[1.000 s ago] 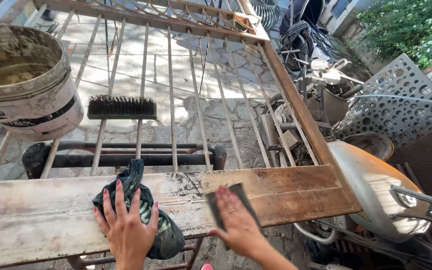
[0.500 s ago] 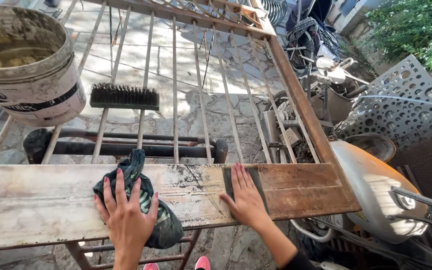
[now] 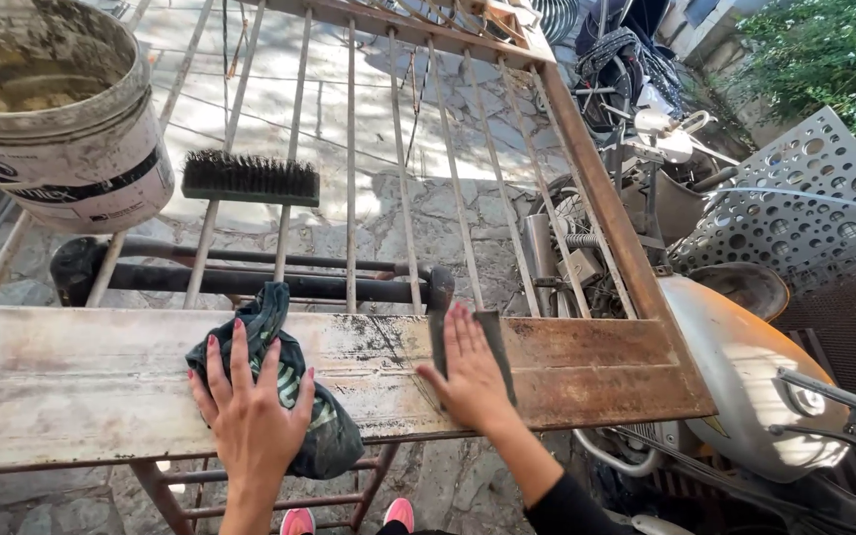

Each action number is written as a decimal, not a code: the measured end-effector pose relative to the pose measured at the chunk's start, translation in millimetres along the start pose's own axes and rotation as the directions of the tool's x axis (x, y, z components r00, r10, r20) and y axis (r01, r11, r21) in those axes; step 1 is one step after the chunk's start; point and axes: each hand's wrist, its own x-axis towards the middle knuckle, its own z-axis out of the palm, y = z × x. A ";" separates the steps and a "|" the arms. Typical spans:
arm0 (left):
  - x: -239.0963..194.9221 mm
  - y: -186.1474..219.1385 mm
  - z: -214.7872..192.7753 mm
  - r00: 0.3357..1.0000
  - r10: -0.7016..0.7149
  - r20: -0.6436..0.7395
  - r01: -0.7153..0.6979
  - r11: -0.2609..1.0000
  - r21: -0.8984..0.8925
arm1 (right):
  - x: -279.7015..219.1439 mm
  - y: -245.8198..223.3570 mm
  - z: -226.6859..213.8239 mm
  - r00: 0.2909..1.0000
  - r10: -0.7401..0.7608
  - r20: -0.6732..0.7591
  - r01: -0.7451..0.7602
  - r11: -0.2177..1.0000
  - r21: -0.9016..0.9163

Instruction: Sanding a metal gate frame with sandpaper and wiping it with a cloth to prepare the surface.

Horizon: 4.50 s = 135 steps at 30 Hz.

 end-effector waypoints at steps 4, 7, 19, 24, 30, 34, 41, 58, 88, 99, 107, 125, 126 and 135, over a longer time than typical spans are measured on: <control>0.6 1.3 0.4 1.000 -0.002 -0.008 0.002 1.000 0.008 | -32.7 25.7 22.4 0.978 -0.178 -0.107 0.174 0.984 -0.046; -0.3 0.9 -0.2 1.000 -0.003 -0.024 0.004 1.000 0.011 | -17.2 36.7 16.2 0.997 -0.052 -0.058 0.051 0.998 -0.031; 1.5 1.6 -3.0 1.000 0.000 -0.012 0.001 1.000 0.029 | -19.3 29.3 13.9 0.994 0.025 -0.102 -0.021 0.999 0.042; -0.9 1.5 -1.8 1.000 -0.001 -0.019 0.002 0.999 0.040 | -31.4 0.0 13.0 0.970 -0.140 -0.198 0.157 0.985 0.074; -0.6 -3.8 7.6 1.000 -0.025 0.015 0.024 0.999 0.042 | -11.1 44.3 12.2 0.986 0.081 -0.147 -0.066 0.992 0.105; -3.4 1.4 2.1 1.000 -0.027 0.009 0.027 0.999 0.020 | -13.2 21.6 6.3 0.992 0.122 -0.012 -0.121 0.992 0.026; -0.7 1.7 -0.5 1.000 -0.022 -0.004 0.022 1.000 0.019 | -1.6 55.9 10.6 0.989 0.127 -0.077 -0.123 0.991 0.053; 4.6 3.1 -4.9 0.999 -0.004 -0.044 0.005 1.000 0.017 | -10.3 33.0 11.8 0.980 0.072 -0.183 -0.047 0.989 0.138; 0.2 1.2 -2.6 0.999 0.027 -0.036 -0.027 1.000 -0.005 | 2.4 -16.8 5.3 0.982 0.184 -0.040 -0.179 0.978 0.107; 0.1 0.3 -1.4 0.999 0.017 -0.034 -0.018 1.000 -0.025 | 9.4 -27.8 -5.2 0.995 0.096 -0.020 -0.094 0.991 0.093; 2.4 -0.8 -1.1 1.000 0.005 0.000 -0.005 1.000 -0.012 | -28.5 -14.9 20.2 0.995 -0.065 -0.079 0.066 0.998 0.011; -1.8 0.8 -4.8 0.999 0.030 -0.028 -0.030 1.000 0.009 | -26.9 -54.7 9.7 0.974 -0.204 -0.100 0.209 0.977 0.043; -0.4 0.3 -4.8 1.000 0.021 -0.019 -0.020 1.000 0.008 | -33.0 -53.8 18.9 0.909 -0.340 -0.242 0.348 0.937 -0.010; -0.3 -0.9 -2.9 0.998 0.043 -0.052 -0.041 0.999 0.035 | -32.2 -48.0 -10.0 0.991 -0.116 0.070 0.111 0.991 0.075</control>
